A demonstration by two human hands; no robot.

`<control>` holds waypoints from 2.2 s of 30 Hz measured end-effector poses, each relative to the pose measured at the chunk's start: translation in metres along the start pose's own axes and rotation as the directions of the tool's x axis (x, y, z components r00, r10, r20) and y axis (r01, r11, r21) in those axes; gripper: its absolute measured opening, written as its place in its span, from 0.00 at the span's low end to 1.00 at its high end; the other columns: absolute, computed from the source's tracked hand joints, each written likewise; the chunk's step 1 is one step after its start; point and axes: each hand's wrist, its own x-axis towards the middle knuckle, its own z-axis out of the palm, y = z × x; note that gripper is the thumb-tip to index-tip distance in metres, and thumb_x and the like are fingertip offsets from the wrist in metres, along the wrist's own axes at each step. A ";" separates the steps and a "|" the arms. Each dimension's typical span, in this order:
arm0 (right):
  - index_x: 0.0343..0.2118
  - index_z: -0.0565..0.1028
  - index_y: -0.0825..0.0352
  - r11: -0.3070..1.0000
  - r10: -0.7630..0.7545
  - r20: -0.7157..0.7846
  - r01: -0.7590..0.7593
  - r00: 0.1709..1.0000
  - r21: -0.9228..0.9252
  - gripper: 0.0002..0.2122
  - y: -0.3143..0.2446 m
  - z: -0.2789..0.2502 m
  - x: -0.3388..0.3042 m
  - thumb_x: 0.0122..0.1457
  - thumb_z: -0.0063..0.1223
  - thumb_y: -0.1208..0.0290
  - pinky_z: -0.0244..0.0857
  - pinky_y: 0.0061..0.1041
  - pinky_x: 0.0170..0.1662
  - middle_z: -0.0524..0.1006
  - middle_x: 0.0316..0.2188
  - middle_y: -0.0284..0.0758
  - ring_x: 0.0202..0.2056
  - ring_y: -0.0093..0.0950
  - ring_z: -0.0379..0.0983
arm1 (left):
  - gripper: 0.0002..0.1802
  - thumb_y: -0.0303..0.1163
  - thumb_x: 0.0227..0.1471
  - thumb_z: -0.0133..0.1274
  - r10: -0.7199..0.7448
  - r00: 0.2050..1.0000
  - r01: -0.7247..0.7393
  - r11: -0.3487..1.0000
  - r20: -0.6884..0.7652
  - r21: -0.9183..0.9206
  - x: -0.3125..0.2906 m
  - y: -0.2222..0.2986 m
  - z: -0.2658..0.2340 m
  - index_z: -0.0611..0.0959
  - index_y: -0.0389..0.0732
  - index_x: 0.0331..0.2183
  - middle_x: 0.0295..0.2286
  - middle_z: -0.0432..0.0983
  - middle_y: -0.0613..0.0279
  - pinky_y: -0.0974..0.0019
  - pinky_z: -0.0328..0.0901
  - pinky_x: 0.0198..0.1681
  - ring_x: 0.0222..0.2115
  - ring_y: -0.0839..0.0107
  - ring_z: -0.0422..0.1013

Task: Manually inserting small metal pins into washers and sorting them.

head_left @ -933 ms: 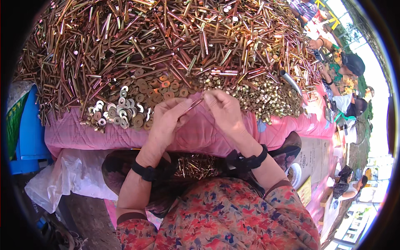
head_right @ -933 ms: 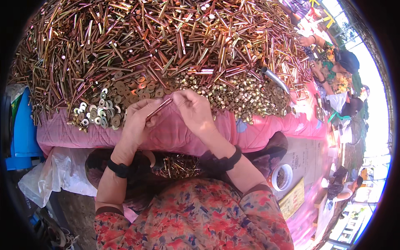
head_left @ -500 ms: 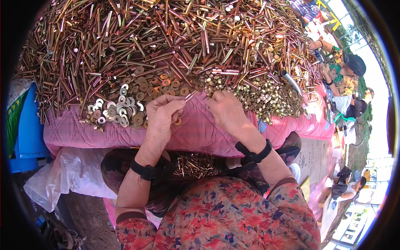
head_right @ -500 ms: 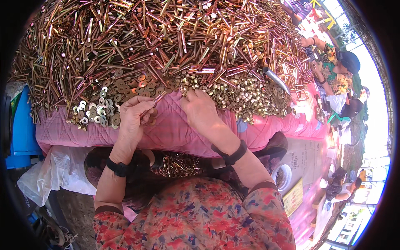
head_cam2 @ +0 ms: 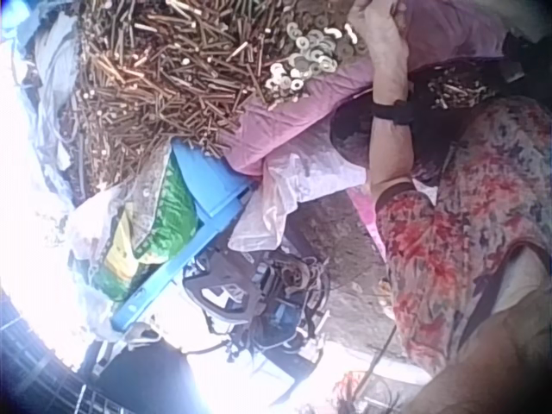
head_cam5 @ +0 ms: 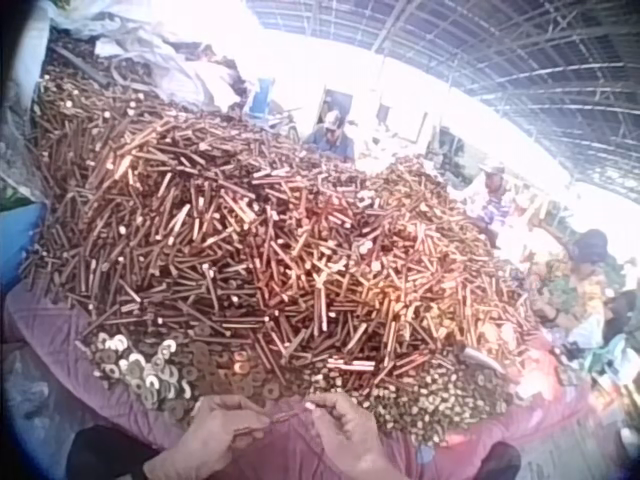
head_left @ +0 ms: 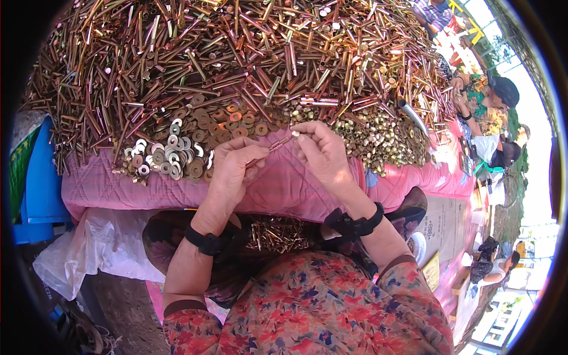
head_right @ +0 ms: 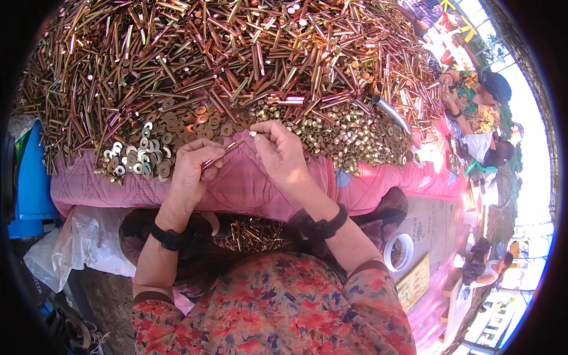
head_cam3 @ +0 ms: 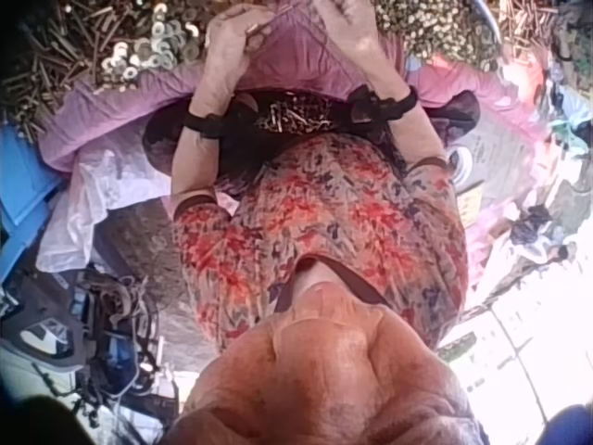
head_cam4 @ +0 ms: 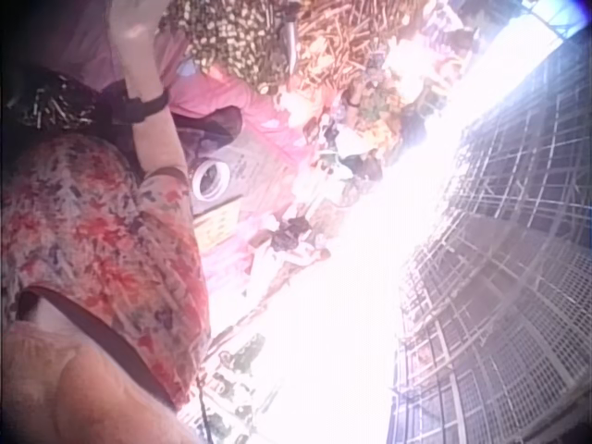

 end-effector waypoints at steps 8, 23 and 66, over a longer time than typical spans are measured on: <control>0.39 0.72 0.71 0.876 0.185 0.173 -0.242 0.967 0.417 0.09 0.000 -0.006 0.001 0.59 0.42 0.75 0.62 0.15 0.28 0.72 0.24 0.29 0.24 0.14 0.65 | 0.03 0.20 0.42 0.52 -0.071 0.996 0.073 0.996 0.054 -0.049 -0.001 0.005 0.004 0.76 0.33 0.26 0.14 0.70 0.61 0.79 0.48 0.11 0.07 0.82 0.55; 0.41 0.73 0.70 0.977 0.067 0.117 -0.089 0.991 0.193 0.09 -0.012 -0.006 -0.005 0.59 0.48 0.75 0.64 0.14 0.28 0.74 0.25 0.29 0.24 0.15 0.68 | 0.02 0.20 0.41 0.53 -0.126 0.984 0.137 0.987 0.125 -0.082 0.002 0.006 -0.001 0.76 0.34 0.21 0.14 0.70 0.62 0.80 0.47 0.11 0.08 0.83 0.55; 0.25 0.73 0.71 0.863 -0.018 0.265 0.149 0.964 -0.483 0.15 -0.008 -0.008 0.024 0.55 0.52 0.61 0.59 0.26 0.23 0.71 0.17 0.39 0.18 0.27 0.66 | 0.08 0.27 0.40 0.56 0.536 0.759 -0.435 -0.004 0.370 0.900 0.036 0.052 -0.019 0.83 0.37 0.28 0.23 0.75 0.53 0.65 0.65 0.29 0.24 0.59 0.71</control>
